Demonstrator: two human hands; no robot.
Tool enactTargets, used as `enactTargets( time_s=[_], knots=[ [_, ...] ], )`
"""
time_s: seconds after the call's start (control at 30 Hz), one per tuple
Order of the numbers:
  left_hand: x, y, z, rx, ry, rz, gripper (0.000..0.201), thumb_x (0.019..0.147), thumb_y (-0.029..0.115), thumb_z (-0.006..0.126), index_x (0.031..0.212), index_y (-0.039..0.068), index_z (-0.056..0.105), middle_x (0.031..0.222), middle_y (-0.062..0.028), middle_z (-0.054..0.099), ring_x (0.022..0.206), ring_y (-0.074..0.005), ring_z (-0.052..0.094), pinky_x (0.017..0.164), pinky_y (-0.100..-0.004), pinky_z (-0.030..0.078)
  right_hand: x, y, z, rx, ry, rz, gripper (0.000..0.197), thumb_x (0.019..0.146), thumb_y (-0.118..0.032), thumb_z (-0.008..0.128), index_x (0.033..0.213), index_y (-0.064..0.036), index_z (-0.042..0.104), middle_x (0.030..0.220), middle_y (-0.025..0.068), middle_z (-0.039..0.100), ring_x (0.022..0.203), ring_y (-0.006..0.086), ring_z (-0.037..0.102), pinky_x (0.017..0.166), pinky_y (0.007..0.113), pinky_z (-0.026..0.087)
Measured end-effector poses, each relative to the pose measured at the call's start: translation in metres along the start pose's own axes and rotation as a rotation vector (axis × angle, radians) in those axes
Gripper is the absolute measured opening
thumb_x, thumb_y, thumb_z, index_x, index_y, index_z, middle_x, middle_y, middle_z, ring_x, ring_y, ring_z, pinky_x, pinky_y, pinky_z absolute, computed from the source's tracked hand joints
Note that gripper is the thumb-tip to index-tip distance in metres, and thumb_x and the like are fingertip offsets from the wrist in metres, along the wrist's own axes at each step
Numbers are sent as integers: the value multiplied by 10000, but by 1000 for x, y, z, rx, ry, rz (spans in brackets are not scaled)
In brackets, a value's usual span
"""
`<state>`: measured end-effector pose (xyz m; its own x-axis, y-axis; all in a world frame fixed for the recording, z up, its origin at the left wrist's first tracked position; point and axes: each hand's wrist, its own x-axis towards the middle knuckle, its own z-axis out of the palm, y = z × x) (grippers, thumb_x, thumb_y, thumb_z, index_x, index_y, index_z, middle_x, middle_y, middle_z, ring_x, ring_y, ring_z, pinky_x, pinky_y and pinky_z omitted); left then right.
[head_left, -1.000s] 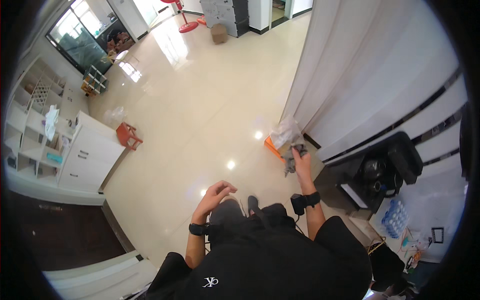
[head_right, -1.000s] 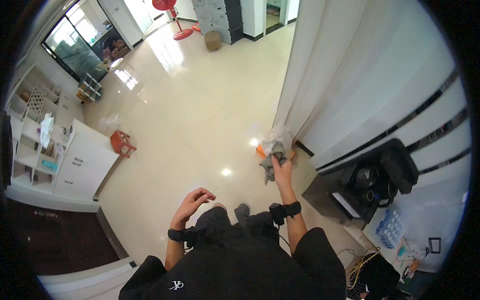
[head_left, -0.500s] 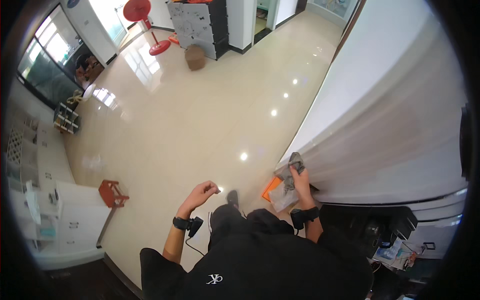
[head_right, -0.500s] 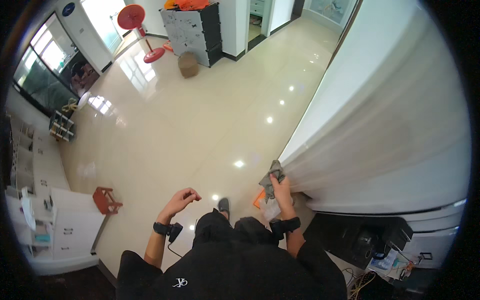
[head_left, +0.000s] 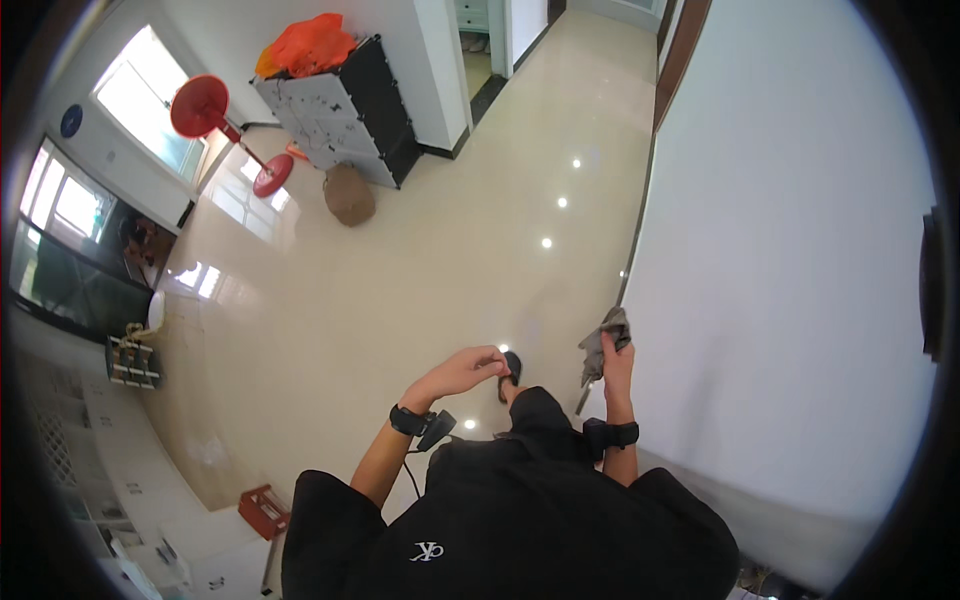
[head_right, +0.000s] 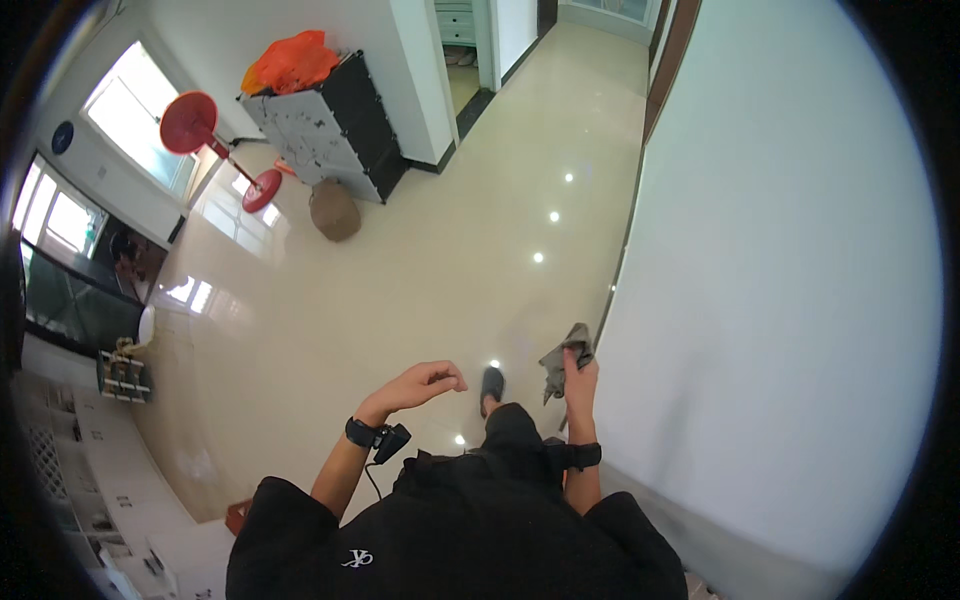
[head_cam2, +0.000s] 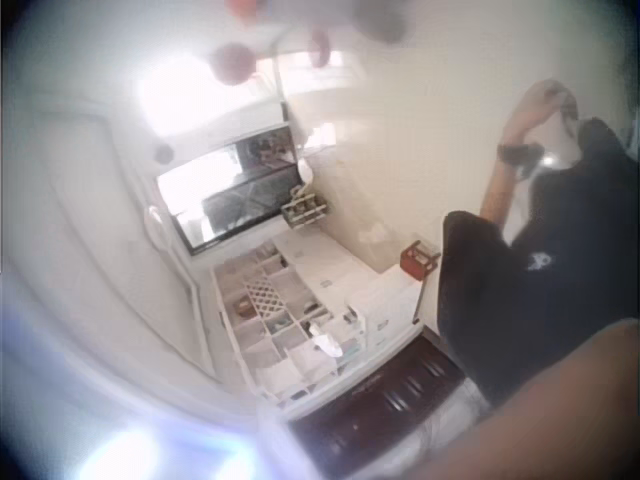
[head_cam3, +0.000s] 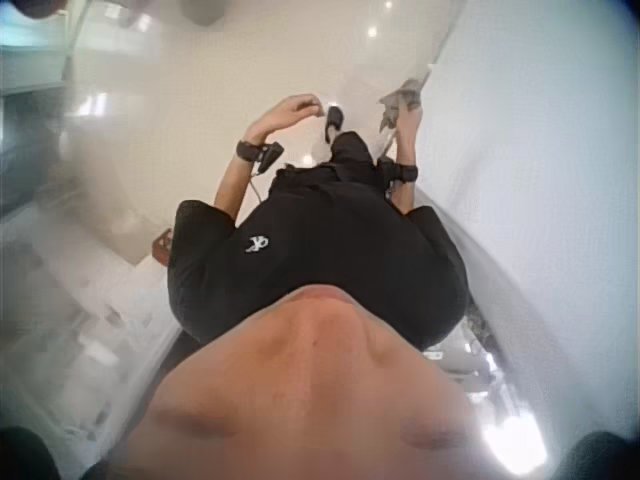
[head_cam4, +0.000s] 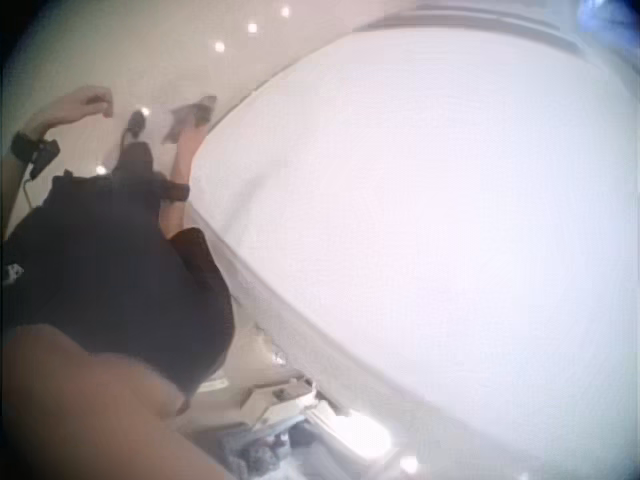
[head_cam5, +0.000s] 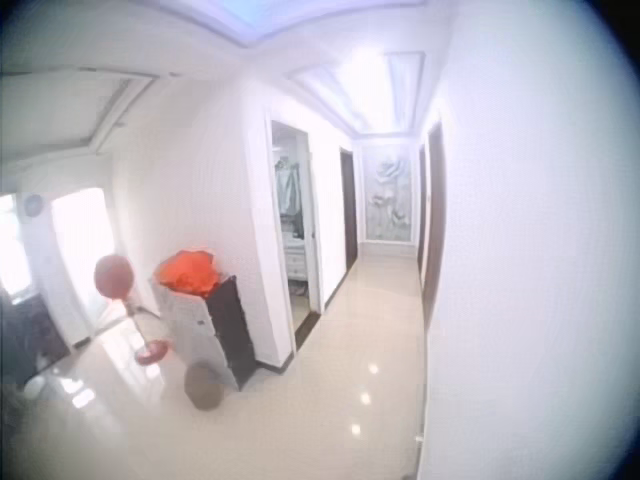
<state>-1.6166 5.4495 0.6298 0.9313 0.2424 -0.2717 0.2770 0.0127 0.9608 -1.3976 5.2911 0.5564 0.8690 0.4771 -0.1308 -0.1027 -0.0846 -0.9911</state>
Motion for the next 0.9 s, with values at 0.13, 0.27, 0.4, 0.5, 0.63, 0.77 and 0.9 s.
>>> enactTargets(
  time_s=[0.13,0.27,0.4,0.5,0.63,0.77,0.9],
  knots=[
    [66,24,-84,14,98,-4,145,861,116,440,886,7,532,861,-52,571,850,-131,524,781,-265,410,111,-57,52,85,-2,-41,174,816,-125,529,907,24,529,829,42,557,731,114,501,642,263,411],
    [125,46,-159,-7,162,-15,159,864,131,437,891,5,531,875,-53,577,856,-133,528,774,-262,411,200,-94,105,171,-21,-63,194,818,-132,535,941,18,517,870,22,551,778,104,493,682,247,401],
    [195,17,-236,-78,183,-153,172,870,151,432,906,16,531,888,-52,582,861,-131,537,757,-262,414,291,-80,143,-9,-117,-90,236,824,-151,530,996,10,523,928,32,560,829,109,500,716,244,399],
    [260,6,-307,-101,138,-159,168,868,147,429,907,22,534,893,-55,584,862,-133,540,746,-264,414,357,-68,170,-79,-21,-112,234,814,-159,536,954,27,519,845,47,553,767,122,492,685,251,400],
    [356,24,-409,-19,131,-101,160,853,138,441,910,25,540,896,-50,587,857,-129,538,743,-262,410,440,-50,190,-163,140,2,245,816,-162,534,961,34,519,839,55,558,727,125,503,643,255,416],
    [459,74,-496,29,130,-20,186,841,146,444,876,-4,547,847,-60,596,832,-143,548,760,-268,412,516,-102,227,-114,194,10,259,820,-168,532,971,42,515,859,60,561,746,126,508,652,253,418],
    [555,117,-540,9,39,100,171,857,155,445,895,17,537,866,-46,580,843,-125,530,762,-254,402,591,-126,256,-89,251,-18,269,817,-167,541,989,38,511,885,61,560,775,129,510,682,252,413]
  ],
)
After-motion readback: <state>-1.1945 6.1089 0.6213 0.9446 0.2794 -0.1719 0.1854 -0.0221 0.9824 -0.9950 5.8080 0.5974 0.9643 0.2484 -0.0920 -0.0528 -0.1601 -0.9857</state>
